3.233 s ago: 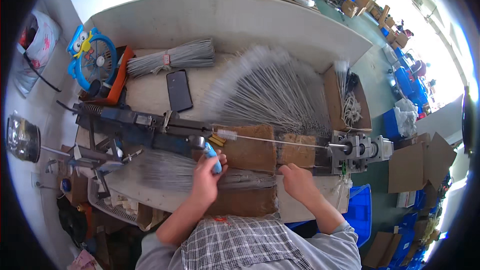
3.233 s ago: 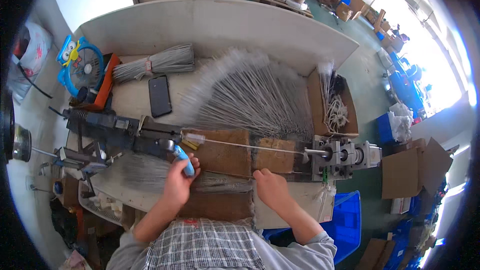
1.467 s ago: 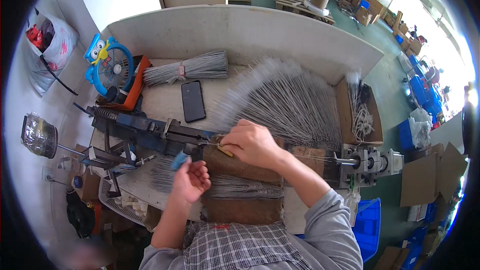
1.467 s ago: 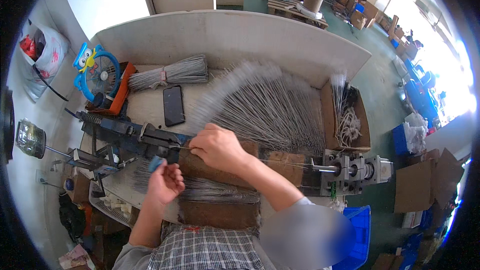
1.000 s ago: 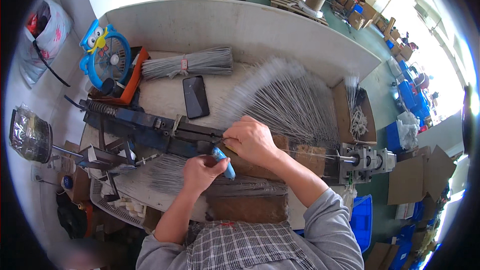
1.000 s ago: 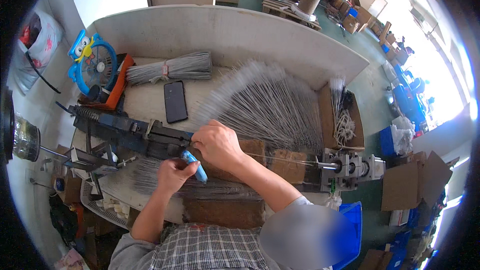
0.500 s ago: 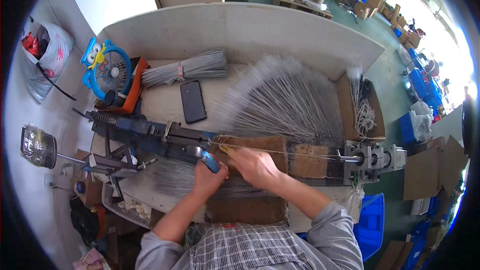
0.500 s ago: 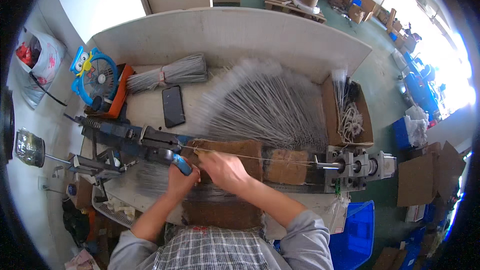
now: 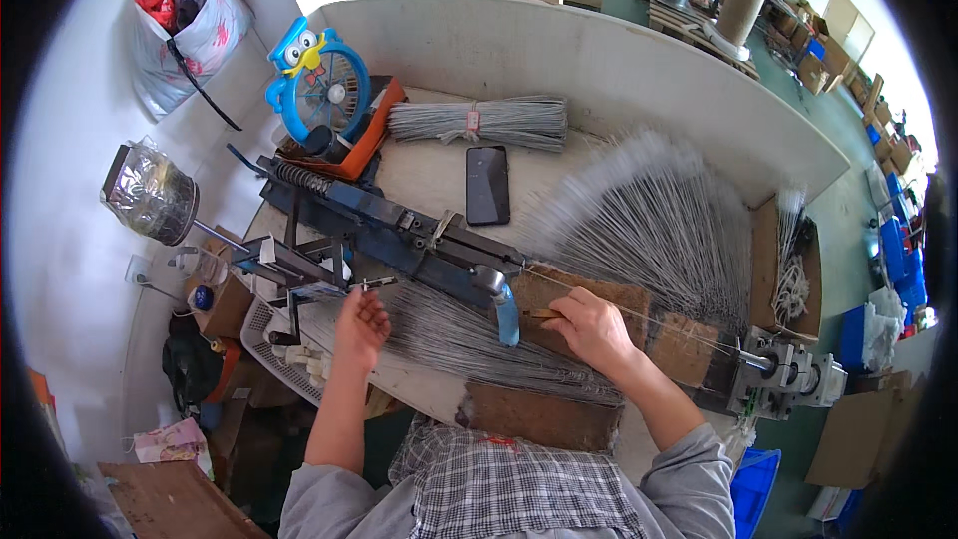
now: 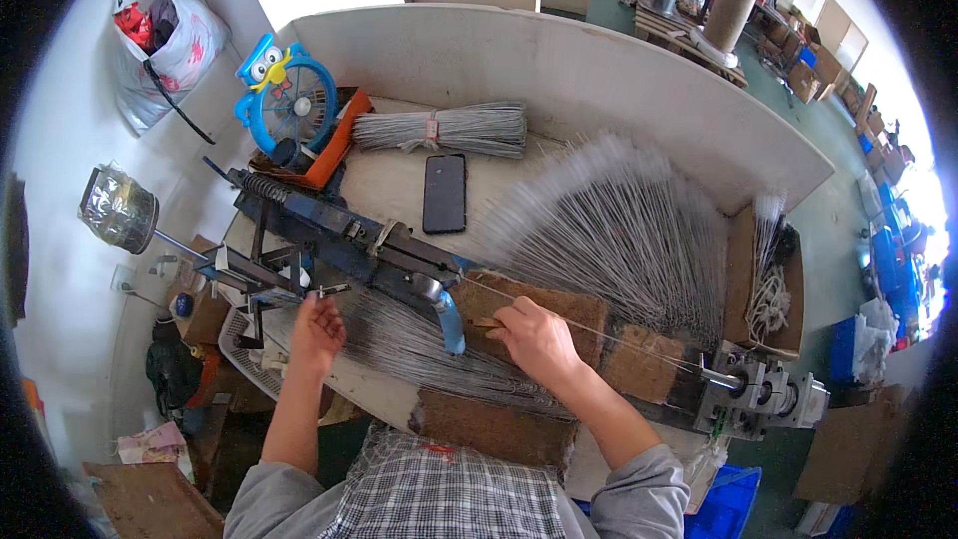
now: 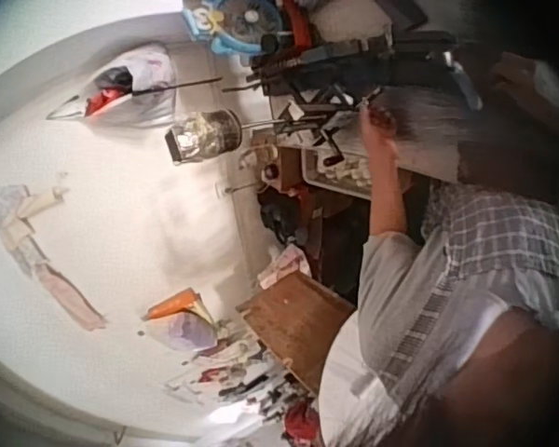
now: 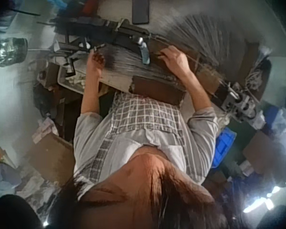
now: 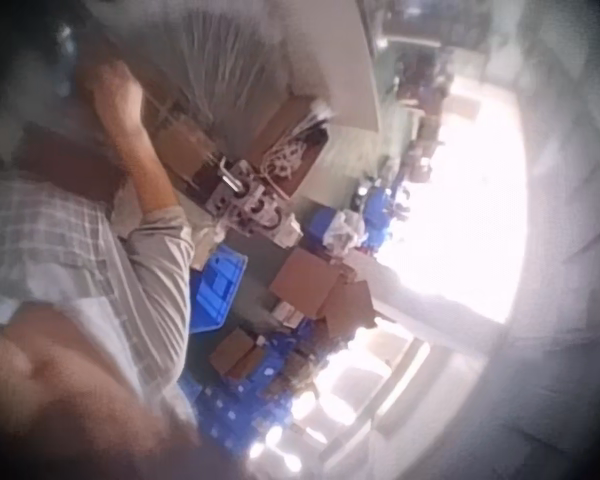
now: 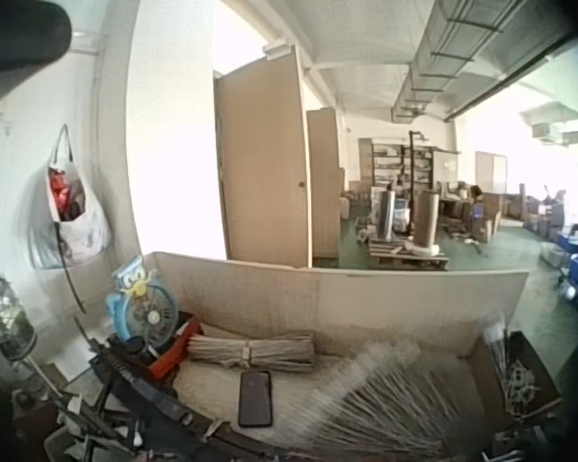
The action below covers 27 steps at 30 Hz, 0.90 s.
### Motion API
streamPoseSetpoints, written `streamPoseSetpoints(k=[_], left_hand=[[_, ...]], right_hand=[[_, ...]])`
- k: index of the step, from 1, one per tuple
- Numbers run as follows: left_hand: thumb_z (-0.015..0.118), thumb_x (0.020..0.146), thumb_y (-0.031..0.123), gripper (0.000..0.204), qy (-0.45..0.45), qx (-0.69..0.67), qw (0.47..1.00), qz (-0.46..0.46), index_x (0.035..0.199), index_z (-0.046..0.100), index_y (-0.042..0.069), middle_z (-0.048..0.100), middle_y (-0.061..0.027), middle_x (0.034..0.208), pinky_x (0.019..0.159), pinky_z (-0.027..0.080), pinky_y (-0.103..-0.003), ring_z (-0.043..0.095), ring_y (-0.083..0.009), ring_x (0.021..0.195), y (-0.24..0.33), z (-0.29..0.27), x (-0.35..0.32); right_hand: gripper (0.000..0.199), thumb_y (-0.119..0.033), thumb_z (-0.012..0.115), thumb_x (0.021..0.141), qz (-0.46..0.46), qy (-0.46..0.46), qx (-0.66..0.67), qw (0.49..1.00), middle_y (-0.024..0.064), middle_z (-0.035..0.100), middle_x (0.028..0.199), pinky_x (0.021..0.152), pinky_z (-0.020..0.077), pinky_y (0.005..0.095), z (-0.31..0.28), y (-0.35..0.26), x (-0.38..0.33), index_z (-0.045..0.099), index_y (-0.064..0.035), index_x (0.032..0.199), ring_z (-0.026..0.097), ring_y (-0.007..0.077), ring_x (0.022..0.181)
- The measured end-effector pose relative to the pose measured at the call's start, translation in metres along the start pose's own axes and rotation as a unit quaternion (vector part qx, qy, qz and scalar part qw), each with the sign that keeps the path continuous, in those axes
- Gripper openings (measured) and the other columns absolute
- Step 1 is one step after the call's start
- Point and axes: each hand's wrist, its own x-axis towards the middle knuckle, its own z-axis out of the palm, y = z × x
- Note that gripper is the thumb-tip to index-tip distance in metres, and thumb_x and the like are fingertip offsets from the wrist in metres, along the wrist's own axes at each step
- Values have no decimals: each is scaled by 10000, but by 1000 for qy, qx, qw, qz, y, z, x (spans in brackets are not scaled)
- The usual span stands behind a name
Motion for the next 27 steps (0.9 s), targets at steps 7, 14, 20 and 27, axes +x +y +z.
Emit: streamPoseSetpoints(k=[7,14,20,27], left_hand=[[680,879,285,222,-9,48,999,-2,966,659,82,641,9,786,631,498,-257,607,-108,701,12,-2,8],[680,859,208,144,27,68,994,76,893,672,69,632,-6,717,621,487,-237,600,-99,668,3,6,5],[634,881,116,114,-193,142,970,51,919,669,15,646,-72,749,606,459,-216,584,-101,653,-55,103,-79],[635,923,148,137,-318,128,939,36,969,675,26,658,-15,807,598,435,-197,551,-62,639,-122,184,-77]], right_hand=[[205,-87,676,815,4,-20,10,1000,145,614,882,680,531,413,-7,-13,2,635,-23,1006,627,355,807],[227,-50,654,822,-8,-11,4,1000,148,669,896,709,537,390,-44,-35,-5,641,-26,1048,648,339,822],[187,-80,676,816,18,83,-34,996,125,684,863,719,519,357,-87,-24,5,688,-33,997,648,289,803],[190,-123,689,826,114,65,89,987,133,677,842,705,516,336,-91,0,-18,695,-7,977,651,265,755]])
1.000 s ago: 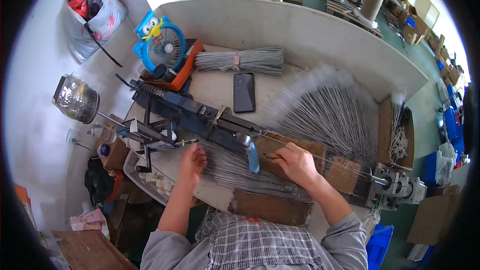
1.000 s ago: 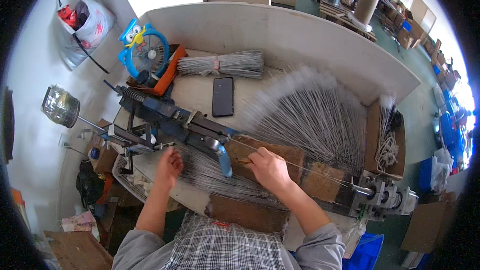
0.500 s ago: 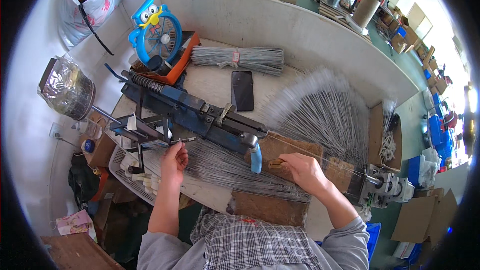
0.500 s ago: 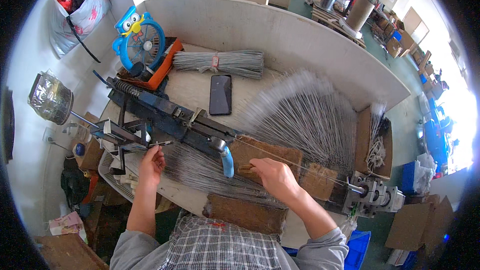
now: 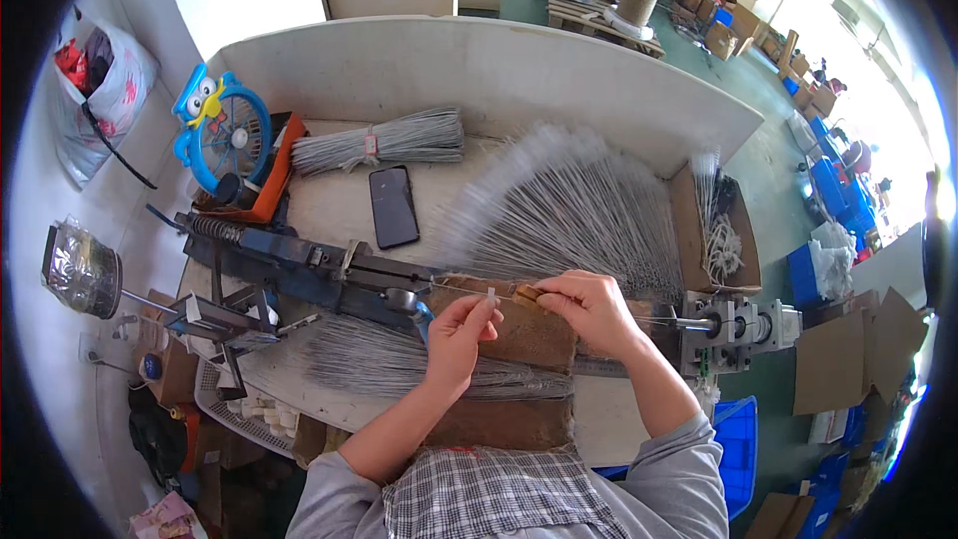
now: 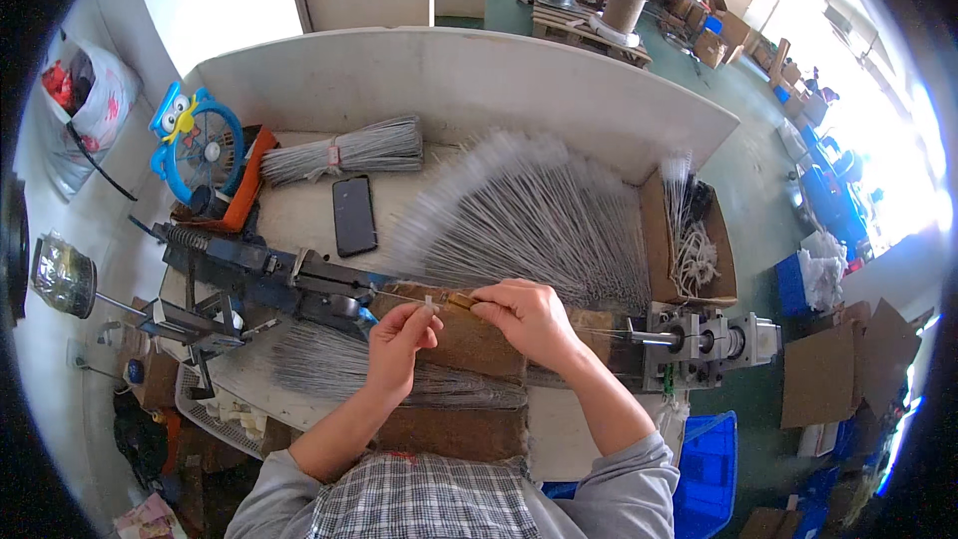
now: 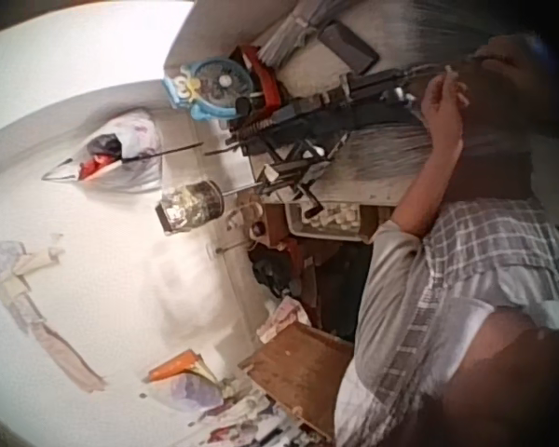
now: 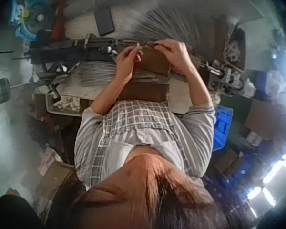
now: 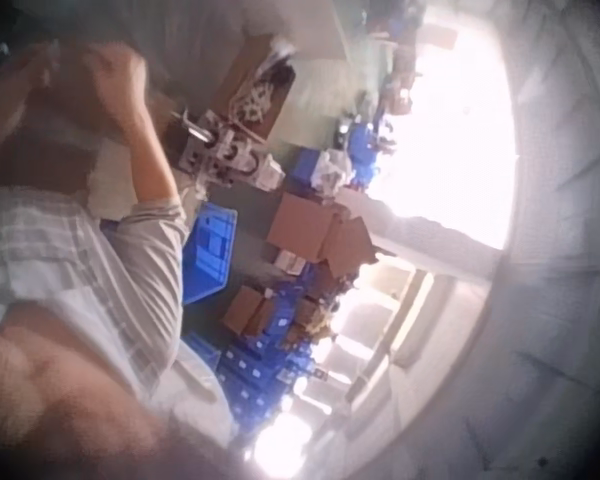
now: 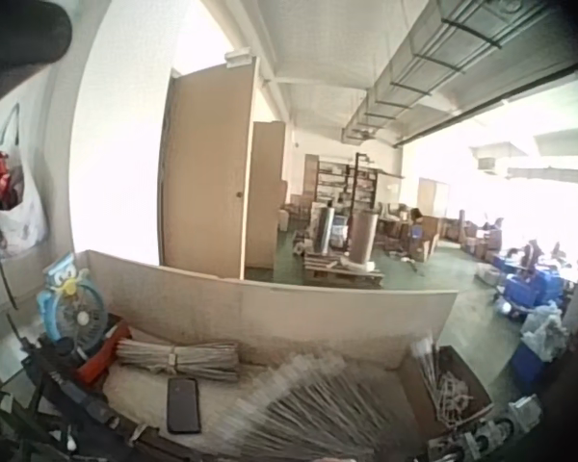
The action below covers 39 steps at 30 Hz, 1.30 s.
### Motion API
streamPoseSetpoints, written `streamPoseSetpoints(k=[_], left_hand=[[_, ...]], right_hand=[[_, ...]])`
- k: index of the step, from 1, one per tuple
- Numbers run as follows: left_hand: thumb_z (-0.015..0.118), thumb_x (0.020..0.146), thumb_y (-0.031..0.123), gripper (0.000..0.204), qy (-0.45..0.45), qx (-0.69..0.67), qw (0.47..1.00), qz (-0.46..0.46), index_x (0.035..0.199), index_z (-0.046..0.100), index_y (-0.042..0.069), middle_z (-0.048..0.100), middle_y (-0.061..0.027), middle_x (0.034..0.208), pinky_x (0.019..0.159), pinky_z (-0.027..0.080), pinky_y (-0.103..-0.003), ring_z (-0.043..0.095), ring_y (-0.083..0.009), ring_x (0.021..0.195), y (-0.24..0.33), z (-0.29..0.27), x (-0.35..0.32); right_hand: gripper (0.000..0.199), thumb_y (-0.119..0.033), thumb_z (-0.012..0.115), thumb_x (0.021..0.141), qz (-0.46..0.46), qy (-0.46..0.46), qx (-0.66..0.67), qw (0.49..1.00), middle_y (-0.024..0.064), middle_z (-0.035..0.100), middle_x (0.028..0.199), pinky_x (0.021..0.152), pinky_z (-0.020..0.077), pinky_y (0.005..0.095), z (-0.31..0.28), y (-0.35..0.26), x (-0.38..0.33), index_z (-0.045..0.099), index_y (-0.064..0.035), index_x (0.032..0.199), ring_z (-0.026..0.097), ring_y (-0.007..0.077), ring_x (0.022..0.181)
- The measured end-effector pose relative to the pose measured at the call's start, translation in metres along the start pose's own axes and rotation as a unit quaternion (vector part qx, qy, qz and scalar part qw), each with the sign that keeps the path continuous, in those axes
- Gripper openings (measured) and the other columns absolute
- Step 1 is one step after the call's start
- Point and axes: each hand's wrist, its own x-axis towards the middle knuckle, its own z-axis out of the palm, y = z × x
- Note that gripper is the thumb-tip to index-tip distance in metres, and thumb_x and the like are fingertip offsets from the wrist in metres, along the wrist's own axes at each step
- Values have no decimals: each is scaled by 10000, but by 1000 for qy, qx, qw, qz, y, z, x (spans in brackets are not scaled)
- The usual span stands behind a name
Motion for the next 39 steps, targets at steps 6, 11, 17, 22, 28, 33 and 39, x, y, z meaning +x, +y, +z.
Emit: streamPoseSetpoints(k=[6,11,17,22,28,33,39], left_hand=[[627,925,140,113,-31,62,996,54,953,661,35,671,-39,842,597,443,-212,558,-72,643,-11,9,6],[629,927,168,128,100,22,994,28,939,672,48,657,-17,819,604,438,-194,539,-48,645,3,5,2],[638,926,194,126,142,-43,989,-13,909,648,69,629,-8,737,566,440,-208,518,-57,579,20,2,-3],[630,932,202,145,124,-105,986,-46,865,613,74,613,-8,704,529,440,-223,506,-60,541,18,-5,-3],[544,982,288,254,93,-30,995,-24,913,602,51,637,-33,748,538,460,-230,576,-99,596,17,-6,-7],[382,1028,373,394,86,-149,985,-26,1018,584,35,664,-96,940,816,487,-347,632,-174,850,19,-4,-4],[458,1002,287,267,164,-245,956,9,1026,575,48,640,-84,1026,886,454,-350,594,-165,981,19,9,0]], right_hand=[[198,-113,683,829,70,-37,111,991,133,677,857,710,513,325,-10,5,-5,683,8,986,653,249,757],[190,-128,697,801,-76,-17,-35,996,88,655,834,714,512,356,-9,4,-2,692,-40,970,625,264,790],[156,-191,690,793,-150,78,-178,969,50,642,817,721,509,372,42,-17,40,691,-86,908,604,252,809],[160,-225,662,805,-117,27,-142,983,54,639,835,749,505,383,59,-21,47,681,-83,878,606,264,858],[199,-230,626,829,-8,-45,-48,998,106,670,841,738,508,401,52,-26,48,704,-59,897,633,301,836],[222,-252,651,810,-42,-12,-93,995,93,661,852,738,503,397,57,-29,41,700,-70,927,621,295,858],[343,-248,750,707,-119,85,-204,968,39,660,913,772,493,374,79,-42,36,683,-71,993,602,239,901]])
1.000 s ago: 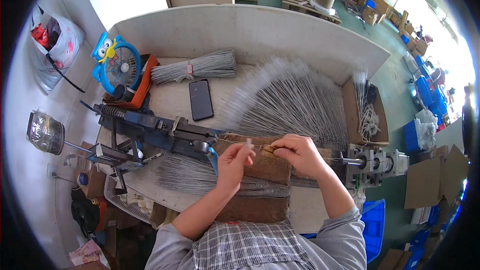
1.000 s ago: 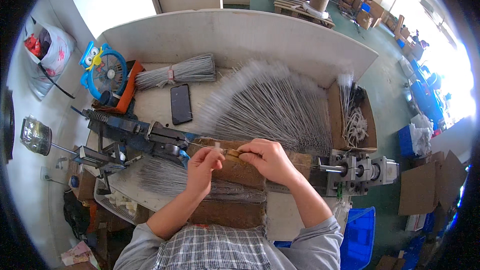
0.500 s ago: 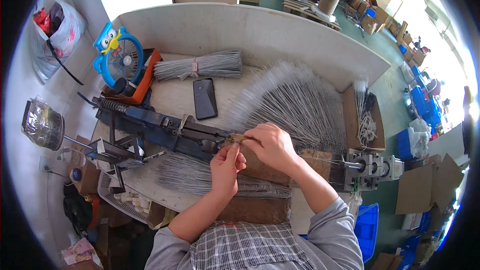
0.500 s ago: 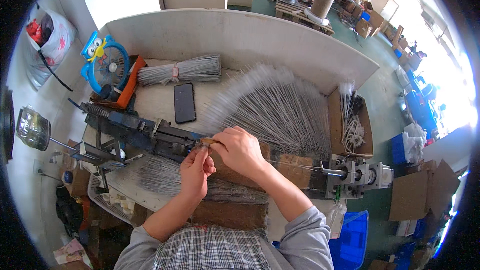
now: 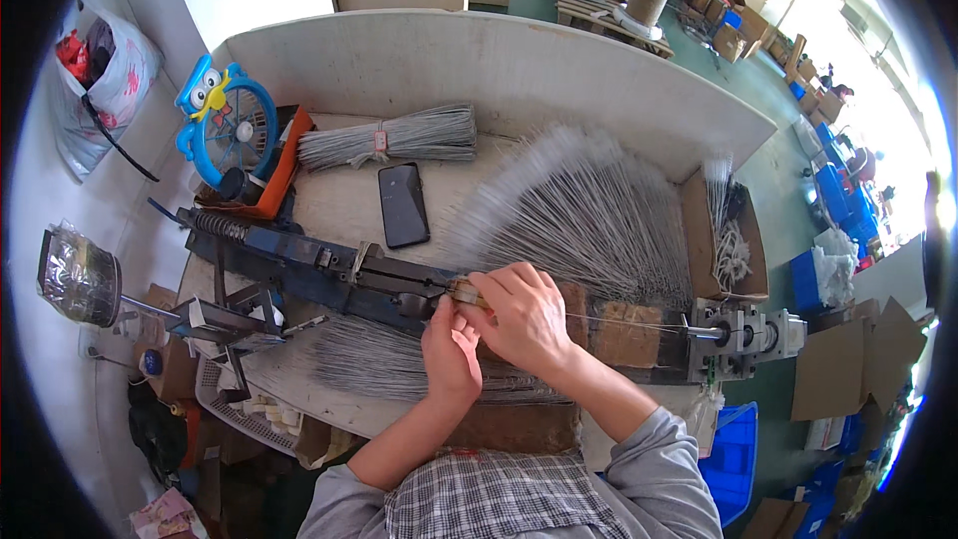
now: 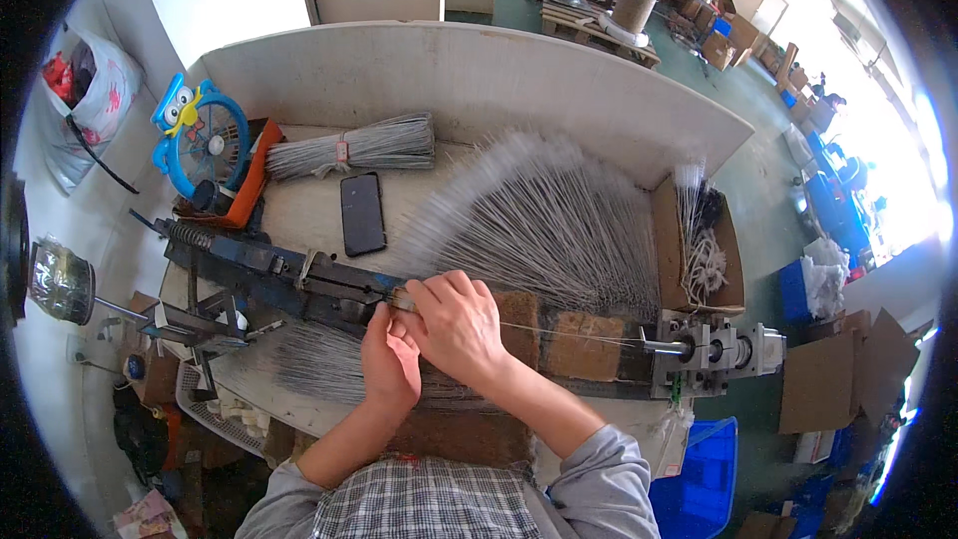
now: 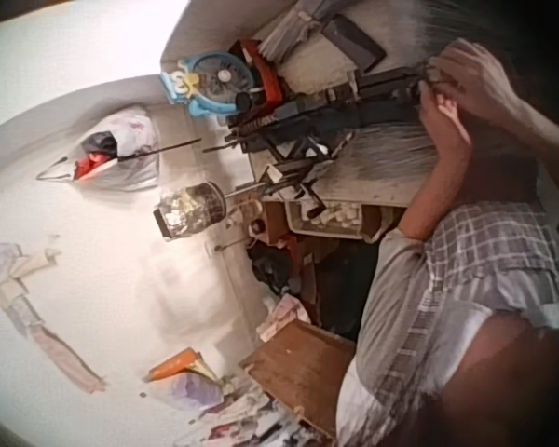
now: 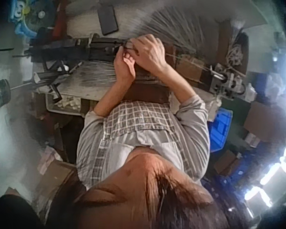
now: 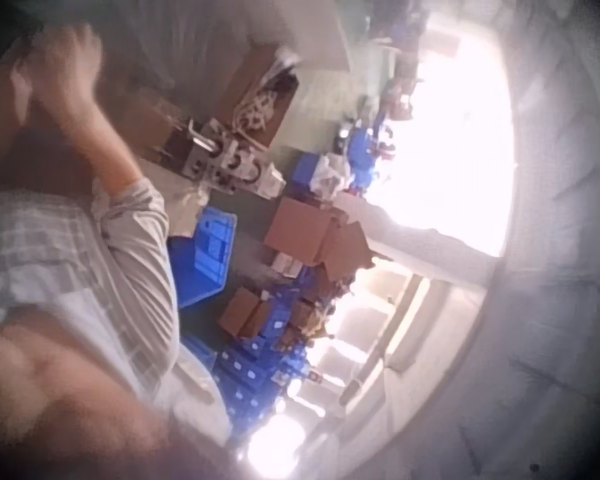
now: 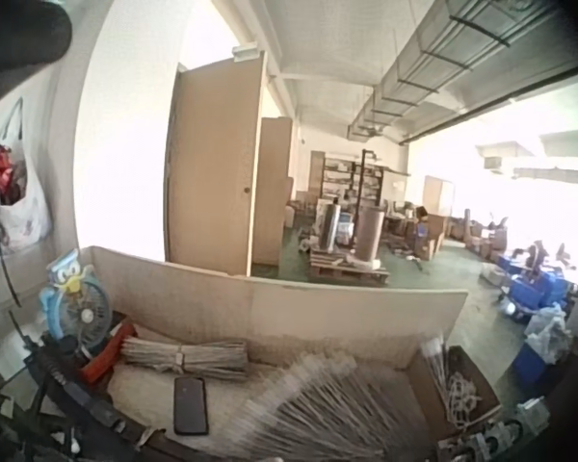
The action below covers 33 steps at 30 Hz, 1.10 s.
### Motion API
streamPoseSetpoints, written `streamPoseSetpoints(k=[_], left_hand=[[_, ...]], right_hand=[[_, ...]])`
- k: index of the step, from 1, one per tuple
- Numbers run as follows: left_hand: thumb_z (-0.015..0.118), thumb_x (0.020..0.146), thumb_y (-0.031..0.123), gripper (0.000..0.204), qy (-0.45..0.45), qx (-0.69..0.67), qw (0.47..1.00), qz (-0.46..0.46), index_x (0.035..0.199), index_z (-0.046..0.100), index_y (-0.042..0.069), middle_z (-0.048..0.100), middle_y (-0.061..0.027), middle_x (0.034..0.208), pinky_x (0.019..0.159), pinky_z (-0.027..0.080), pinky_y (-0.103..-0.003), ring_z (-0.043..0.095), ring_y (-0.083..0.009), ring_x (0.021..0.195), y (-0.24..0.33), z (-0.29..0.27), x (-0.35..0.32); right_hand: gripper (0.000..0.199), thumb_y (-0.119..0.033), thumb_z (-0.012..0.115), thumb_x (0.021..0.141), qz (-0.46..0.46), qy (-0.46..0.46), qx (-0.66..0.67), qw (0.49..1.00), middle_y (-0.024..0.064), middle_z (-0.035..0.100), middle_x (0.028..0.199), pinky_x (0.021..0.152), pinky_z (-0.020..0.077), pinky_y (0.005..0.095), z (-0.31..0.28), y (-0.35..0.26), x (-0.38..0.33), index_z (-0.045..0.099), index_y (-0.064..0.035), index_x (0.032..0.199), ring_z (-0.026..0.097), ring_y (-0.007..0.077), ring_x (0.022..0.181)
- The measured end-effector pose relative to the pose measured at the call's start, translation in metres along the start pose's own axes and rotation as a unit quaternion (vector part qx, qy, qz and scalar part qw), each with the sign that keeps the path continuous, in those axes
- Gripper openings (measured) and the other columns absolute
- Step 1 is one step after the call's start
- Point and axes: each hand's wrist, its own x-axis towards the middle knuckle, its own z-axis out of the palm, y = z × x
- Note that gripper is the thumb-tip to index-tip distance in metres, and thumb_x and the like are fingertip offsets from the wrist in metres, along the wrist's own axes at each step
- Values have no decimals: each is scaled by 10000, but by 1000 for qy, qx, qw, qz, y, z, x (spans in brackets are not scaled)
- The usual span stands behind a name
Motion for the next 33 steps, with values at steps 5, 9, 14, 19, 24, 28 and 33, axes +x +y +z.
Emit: streamPoseSetpoints(k=[5,9,14,19,24,28,33], left_hand=[[528,947,146,122,-78,7,997,-7,1015,572,54,631,-56,999,869,463,-313,593,-142,950,-9,-18,5],[564,917,86,80,-35,15,999,15,990,576,55,628,-45,991,854,470,-304,599,-137,914,-8,-1,-1],[565,909,67,83,-51,34,998,29,989,578,53,630,-45,982,866,467,-304,607,-142,896,-11,-8,4],[562,893,54,103,-34,28,999,25,992,583,37,637,-62,971,869,477,-322,623,-161,904,-10,-4,-1],[484,938,165,225,-64,-4,998,-13,1034,575,-17,646,-145,1017,846,508,-356,648,-234,952,-3,-7,1],[452,953,208,280,-72,16,997,-22,1036,568,-33,648,-173,1030,845,512,-343,651,-250,939,-4,-10,3],[445,960,208,252,-67,-1,998,3,992,597,10,655,-98,954,775,502,-302,634,-187,874,-11,-15,3]], right_hand=[[314,-208,744,681,-29,73,0,997,32,649,932,783,498,362,-3,11,-9,698,-104,974,588,237,939],[300,-198,740,684,-52,70,5,996,18,644,947,791,503,356,-7,13,-12,707,-141,976,584,238,954],[249,-171,731,701,-51,52,23,997,13,649,961,801,508,357,-10,21,-17,717,-143,948,586,235,958],[240,-111,746,701,-48,75,29,996,22,654,936,790,493,343,-25,7,-27,720,-122,940,596,230,917],[284,-221,644,904,89,-63,317,942,131,696,844,663,541,359,11,-1,-44,652,-61,1138,673,290,714],[326,-216,616,923,215,-131,376,892,146,700,889,695,538,328,13,8,-40,619,-57,1208,695,260,781],[390,-148,602,935,159,-115,327,925,73,679,861,689,509,262,1,2,-39,547,-29,1302,608,85,738]])
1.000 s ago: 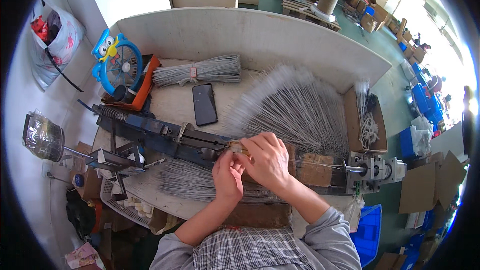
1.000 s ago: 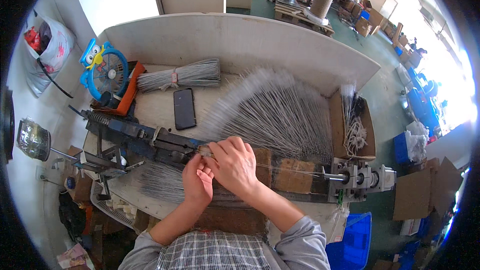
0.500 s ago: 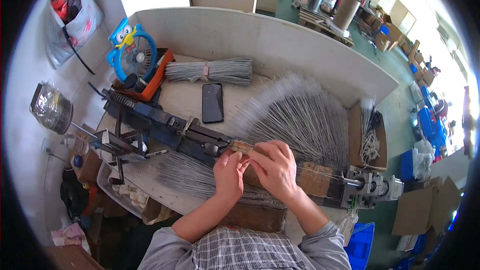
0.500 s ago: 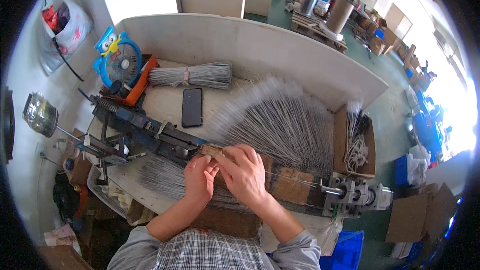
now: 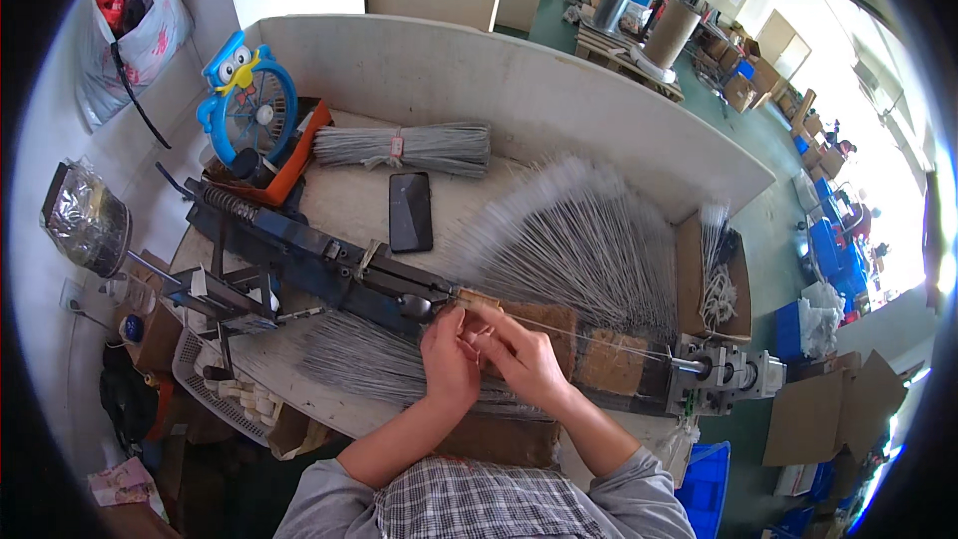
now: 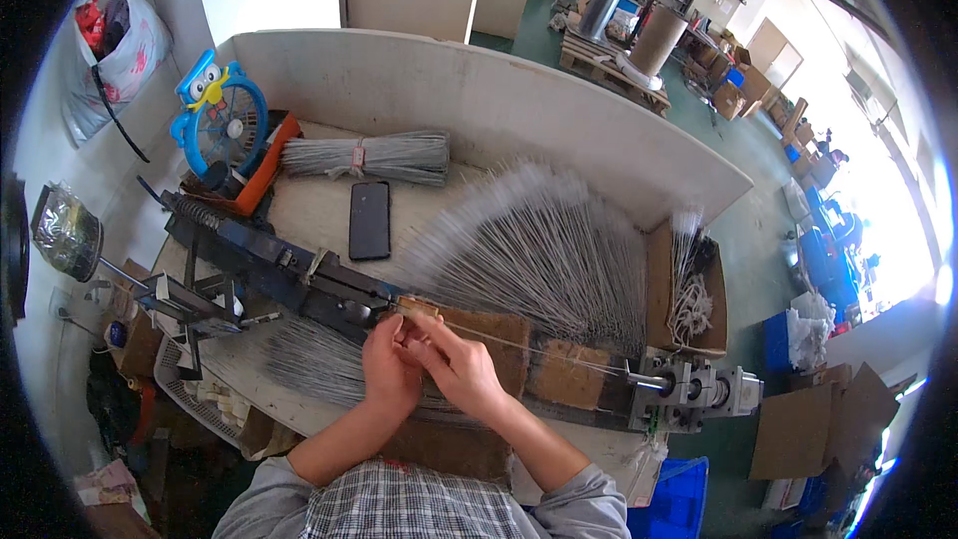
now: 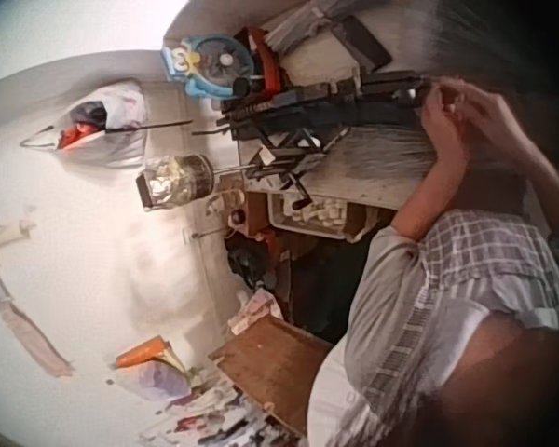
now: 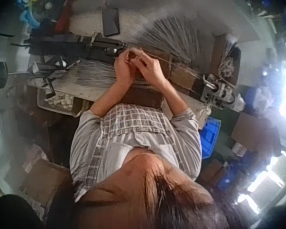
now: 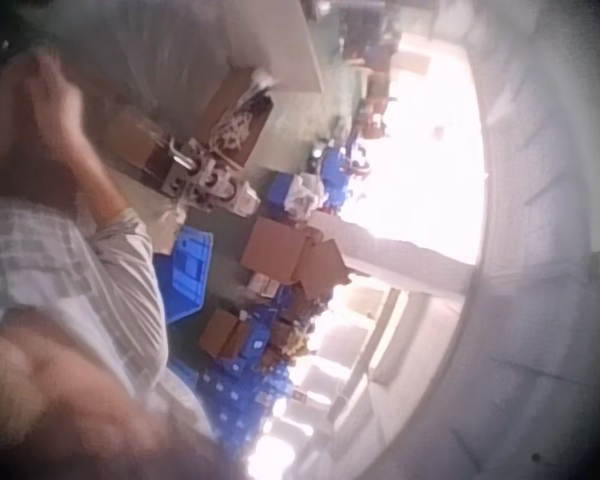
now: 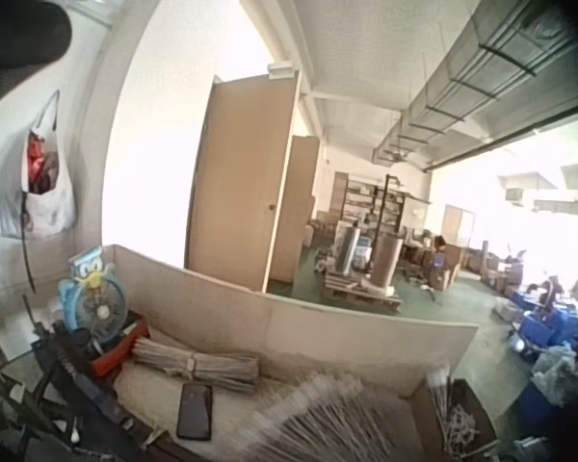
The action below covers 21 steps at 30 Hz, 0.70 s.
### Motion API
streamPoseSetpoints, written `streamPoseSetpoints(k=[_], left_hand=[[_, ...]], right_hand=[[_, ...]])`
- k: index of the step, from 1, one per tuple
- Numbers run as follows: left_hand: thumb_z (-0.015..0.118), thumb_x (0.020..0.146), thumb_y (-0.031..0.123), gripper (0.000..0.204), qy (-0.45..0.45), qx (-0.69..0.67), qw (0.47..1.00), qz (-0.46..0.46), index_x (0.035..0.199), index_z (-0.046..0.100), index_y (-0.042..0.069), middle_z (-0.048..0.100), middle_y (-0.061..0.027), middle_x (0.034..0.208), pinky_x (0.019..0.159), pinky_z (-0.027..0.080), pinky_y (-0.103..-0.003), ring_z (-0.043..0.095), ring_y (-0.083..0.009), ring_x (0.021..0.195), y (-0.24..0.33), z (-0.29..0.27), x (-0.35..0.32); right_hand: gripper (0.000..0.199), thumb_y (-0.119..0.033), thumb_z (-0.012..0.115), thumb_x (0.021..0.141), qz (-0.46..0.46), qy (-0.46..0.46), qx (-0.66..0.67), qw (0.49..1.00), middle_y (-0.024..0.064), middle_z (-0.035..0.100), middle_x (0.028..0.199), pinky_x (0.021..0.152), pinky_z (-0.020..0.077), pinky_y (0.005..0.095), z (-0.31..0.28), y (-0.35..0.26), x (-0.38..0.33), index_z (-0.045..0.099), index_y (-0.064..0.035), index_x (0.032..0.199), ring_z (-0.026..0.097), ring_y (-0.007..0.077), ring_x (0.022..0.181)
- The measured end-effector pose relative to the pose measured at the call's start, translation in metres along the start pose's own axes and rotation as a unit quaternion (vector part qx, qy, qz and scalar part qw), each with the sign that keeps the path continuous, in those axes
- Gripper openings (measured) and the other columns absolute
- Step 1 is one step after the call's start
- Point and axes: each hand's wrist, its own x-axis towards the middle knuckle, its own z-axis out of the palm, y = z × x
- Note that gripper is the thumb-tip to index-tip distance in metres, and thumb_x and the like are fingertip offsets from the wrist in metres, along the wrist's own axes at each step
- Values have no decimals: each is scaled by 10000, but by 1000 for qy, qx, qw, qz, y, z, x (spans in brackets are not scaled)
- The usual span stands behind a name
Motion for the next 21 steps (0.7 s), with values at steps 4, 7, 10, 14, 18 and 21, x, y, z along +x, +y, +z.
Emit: streamPoseSetpoints(k=[4,7,10,14,18,21], left_hand=[[485,955,201,209,11,6,1000,-5,999,605,35,649,-55,920,704,487,-254,619,-139,807,5,5,-2],[510,945,162,156,30,-12,999,-26,995,609,52,644,-37,914,683,472,-235,609,-116,795,2,7,0],[538,929,113,109,17,17,1000,17,996,606,59,640,-21,919,687,465,-231,600,-102,800,-2,11,-2],[555,917,80,103,14,34,999,38,1007,601,65,637,-14,924,710,460,-224,594,-90,812,-3,11,-1],[539,924,86,111,6,19,999,31,1016,596,61,648,-27,973,757,468,-239,612,-105,875,-1,12,-3],[519,933,113,134,2,4,1000,25,1019,592,40,651,-51,1008,801,478,-262,624,-131,920,-1,8,-2]], right_hand=[[454,-144,628,916,-33,20,-75,996,88,658,794,645,504,264,4,7,8,509,-34,1340,612,95,690],[448,-139,631,913,-31,24,-51,998,76,653,753,621,502,267,2,8,5,516,-29,1331,606,106,645],[448,-140,634,912,-22,25,-31,999,69,648,714,614,501,265,-5,9,2,517,-28,1329,605,108,621],[436,-176,636,909,-37,31,-104,993,102,675,744,616,519,279,-10,8,4,532,-30,1307,663,147,645],[420,-187,636,907,-14,20,-104,994,111,680,748,618,522,287,-9,9,2,547,-39,1290,673,163,646],[418,-175,630,911,-11,13,-111,994,109,678,737,618,521,282,-10,3,-1,540,-38,1296,667,153,639]])
